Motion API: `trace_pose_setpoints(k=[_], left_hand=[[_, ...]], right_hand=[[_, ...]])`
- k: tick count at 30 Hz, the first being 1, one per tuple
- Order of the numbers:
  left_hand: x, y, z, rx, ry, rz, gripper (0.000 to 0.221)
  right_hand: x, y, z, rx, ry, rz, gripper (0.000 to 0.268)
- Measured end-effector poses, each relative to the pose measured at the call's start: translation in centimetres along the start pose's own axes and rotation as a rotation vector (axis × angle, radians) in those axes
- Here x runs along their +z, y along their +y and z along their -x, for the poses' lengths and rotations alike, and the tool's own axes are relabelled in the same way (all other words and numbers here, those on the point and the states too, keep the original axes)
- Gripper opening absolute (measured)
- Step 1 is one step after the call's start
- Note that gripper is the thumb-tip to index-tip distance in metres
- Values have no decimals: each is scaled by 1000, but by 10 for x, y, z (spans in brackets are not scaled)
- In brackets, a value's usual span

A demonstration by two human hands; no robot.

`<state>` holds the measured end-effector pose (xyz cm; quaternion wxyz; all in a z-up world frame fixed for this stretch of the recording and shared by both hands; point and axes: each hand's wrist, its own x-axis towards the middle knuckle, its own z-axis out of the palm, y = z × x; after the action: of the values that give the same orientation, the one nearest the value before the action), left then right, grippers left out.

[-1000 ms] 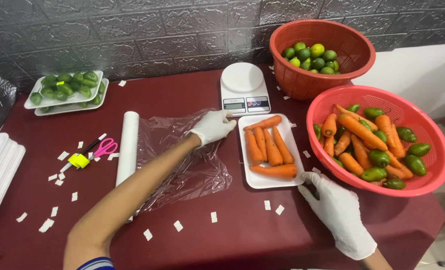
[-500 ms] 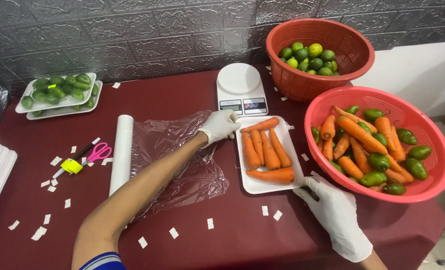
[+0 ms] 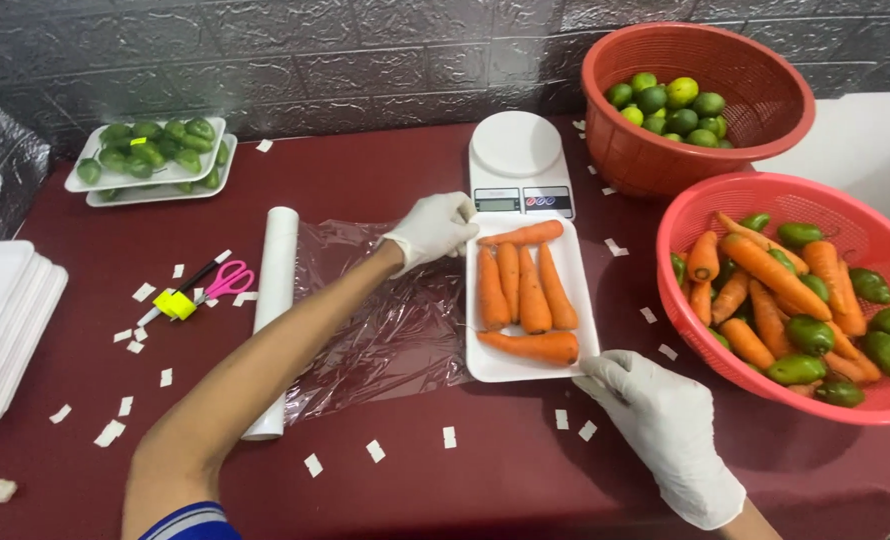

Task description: Arranging carrots on a tray and wrapping them with plastic film for packaging.

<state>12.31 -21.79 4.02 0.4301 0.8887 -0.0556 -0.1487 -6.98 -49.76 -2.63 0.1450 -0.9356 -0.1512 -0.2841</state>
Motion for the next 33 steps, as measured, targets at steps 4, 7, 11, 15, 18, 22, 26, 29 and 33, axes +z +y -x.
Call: trace_pose_setpoints(k=[4, 7, 11, 15, 18, 22, 26, 29, 33], left_hand=[[-32, -21, 17, 2, 60, -46, 14], [-57, -36, 34, -53, 97, -97, 16], [-86, -63, 49, -90, 146, -213, 14], [-103, -102, 45, -113, 180, -227, 13], [-109, -128, 41, -105, 196, -283, 20], [-111, -132, 46, -120, 196, -248, 18], [-113, -126, 51, -139, 176, -215, 12], [-111, -130, 49, -136, 161, -205, 9], [-108, -138, 39, -173, 151, -357, 17]], right_hand=[[4, -27, -19, -102, -99, -47, 10], [19, -47, -33, -223, -55, -41, 11], [47, -75, -43, -354, -66, 0, 25], [77, -91, -49, -443, -93, 34, 45], [78, -104, -59, -551, 29, 61, 9], [79, -108, -60, -528, -5, 21, 15], [80, -103, -58, -465, -39, -88, 10], [75, -105, -62, -496, -23, -100, 5], [76, -102, -63, -475, -112, -127, 13]])
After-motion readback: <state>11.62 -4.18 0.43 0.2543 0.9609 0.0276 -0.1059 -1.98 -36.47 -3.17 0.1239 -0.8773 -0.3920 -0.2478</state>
